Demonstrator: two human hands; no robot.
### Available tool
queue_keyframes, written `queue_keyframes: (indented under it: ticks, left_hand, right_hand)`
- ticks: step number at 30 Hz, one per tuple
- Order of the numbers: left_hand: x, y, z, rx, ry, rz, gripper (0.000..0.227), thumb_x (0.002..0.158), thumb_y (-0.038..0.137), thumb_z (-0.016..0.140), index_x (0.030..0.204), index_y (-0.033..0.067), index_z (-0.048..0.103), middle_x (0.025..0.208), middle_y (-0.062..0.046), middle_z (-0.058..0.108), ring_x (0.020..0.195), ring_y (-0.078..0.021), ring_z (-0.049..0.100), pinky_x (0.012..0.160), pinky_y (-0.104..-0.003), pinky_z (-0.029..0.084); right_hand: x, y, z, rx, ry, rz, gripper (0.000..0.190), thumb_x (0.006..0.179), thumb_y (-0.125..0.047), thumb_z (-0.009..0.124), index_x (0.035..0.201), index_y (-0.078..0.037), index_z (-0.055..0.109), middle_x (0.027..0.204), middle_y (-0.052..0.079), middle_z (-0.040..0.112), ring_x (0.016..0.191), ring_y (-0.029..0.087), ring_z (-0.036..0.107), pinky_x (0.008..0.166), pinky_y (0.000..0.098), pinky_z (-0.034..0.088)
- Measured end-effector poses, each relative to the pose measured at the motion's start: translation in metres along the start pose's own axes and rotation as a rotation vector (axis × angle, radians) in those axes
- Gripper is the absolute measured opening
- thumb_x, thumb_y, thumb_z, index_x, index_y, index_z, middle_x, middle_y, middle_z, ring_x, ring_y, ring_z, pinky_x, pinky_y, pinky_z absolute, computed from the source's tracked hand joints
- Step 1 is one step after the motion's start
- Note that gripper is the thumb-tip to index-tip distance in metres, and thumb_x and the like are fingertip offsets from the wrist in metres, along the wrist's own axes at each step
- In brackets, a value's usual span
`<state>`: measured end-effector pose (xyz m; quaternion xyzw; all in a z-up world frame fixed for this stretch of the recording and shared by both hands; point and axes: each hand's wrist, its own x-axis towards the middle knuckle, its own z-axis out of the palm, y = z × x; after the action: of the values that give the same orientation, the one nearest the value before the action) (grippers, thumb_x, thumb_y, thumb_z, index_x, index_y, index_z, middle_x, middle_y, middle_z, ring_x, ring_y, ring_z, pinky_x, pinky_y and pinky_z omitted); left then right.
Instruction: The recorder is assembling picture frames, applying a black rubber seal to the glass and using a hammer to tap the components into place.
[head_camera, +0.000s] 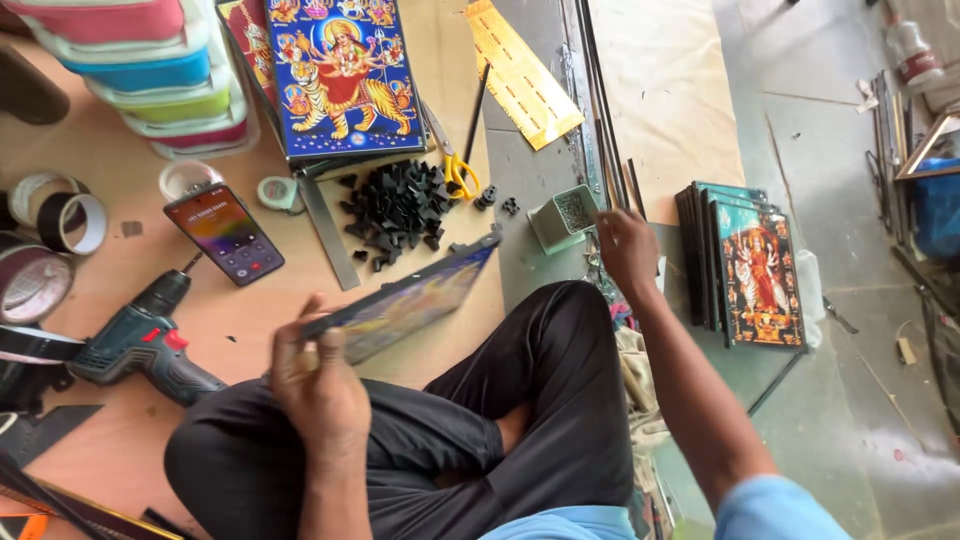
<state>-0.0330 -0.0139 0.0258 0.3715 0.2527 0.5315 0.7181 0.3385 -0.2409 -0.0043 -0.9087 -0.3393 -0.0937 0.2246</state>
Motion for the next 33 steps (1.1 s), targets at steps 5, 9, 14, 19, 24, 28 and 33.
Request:
queue_keyframes:
  ticks: [5,9,14,19,24,28,33]
  left_hand:
    - [-0.005,0.007,0.004,0.15,-0.135,0.012,0.015,0.099,0.004,0.074,0.112,0.0044,0.066,0.117,-0.01,0.071,0.13,-0.0205,0.06,0.114,-0.036,0.048]
    - [0.0,0.016,0.006,0.316,-0.188,0.118,0.02,0.095,0.002,0.075,0.113,0.0025,0.064,0.117,-0.01,0.07,0.114,-0.0201,0.066,0.108,-0.036,0.05]
    - [-0.002,0.031,0.011,0.378,-0.207,0.252,0.024,0.095,0.004,0.075,0.114,0.0039,0.061,0.112,-0.008,0.073,0.106,-0.0193,0.071,0.104,-0.035,0.051]
    - [0.004,0.05,0.01,0.677,-0.298,0.546,0.017,0.095,0.006,0.077,0.106,0.0073,0.063,0.106,-0.005,0.076,0.1,-0.0172,0.072,0.103,-0.034,0.05]
    - [0.009,0.066,0.009,0.904,-0.374,0.548,0.015,0.086,0.01,0.081,0.1,0.0121,0.075,0.106,0.0,0.078,0.089,-0.0172,0.067,0.089,-0.03,0.049]
    - [0.0,0.074,0.011,0.963,-0.402,0.518,0.02,0.085,0.008,0.081,0.104,0.013,0.077,0.106,0.0,0.078,0.088,-0.0156,0.068,0.084,-0.029,0.052]
    - [-0.014,0.071,0.011,0.934,-0.393,0.504,0.023,0.086,0.005,0.08,0.108,0.0123,0.076,0.108,-0.003,0.075,0.095,-0.0157,0.072,0.081,-0.027,0.06]
  right_hand:
    - [0.032,0.022,0.047,-0.196,-0.201,0.131,0.015,0.09,-0.033,0.074,0.097,-0.022,0.081,0.096,0.01,0.075,0.089,0.033,0.071,0.077,0.0459,0.056]
    - [0.062,0.016,0.051,-0.326,-0.443,0.194,0.019,0.082,-0.039,0.076,0.095,-0.026,0.08,0.099,0.008,0.076,0.095,0.032,0.071,0.079,0.0476,0.056]
    - [0.063,0.026,0.065,-0.394,-0.512,0.096,0.014,0.079,-0.026,0.071,0.091,-0.027,0.079,0.097,0.007,0.075,0.096,0.032,0.071,0.078,0.0472,0.057]
    - [0.041,0.023,0.064,-0.354,-0.347,0.015,0.011,0.088,-0.022,0.065,0.09,-0.023,0.076,0.097,0.008,0.076,0.098,0.032,0.071,0.08,0.0478,0.056]
    - [0.039,0.015,0.048,-0.195,-0.256,0.102,0.013,0.087,-0.027,0.07,0.093,-0.017,0.075,0.092,0.009,0.074,0.087,0.032,0.071,0.073,0.047,0.054]
    - [0.041,0.005,0.037,-0.091,-0.234,0.084,0.015,0.091,-0.028,0.068,0.096,-0.015,0.074,0.091,0.006,0.076,0.084,0.027,0.073,0.073,0.0431,0.055]
    - [0.041,0.008,0.036,-0.061,-0.17,0.125,0.017,0.09,-0.029,0.072,0.097,-0.014,0.076,0.096,0.005,0.076,0.083,0.026,0.073,0.071,0.042,0.055]
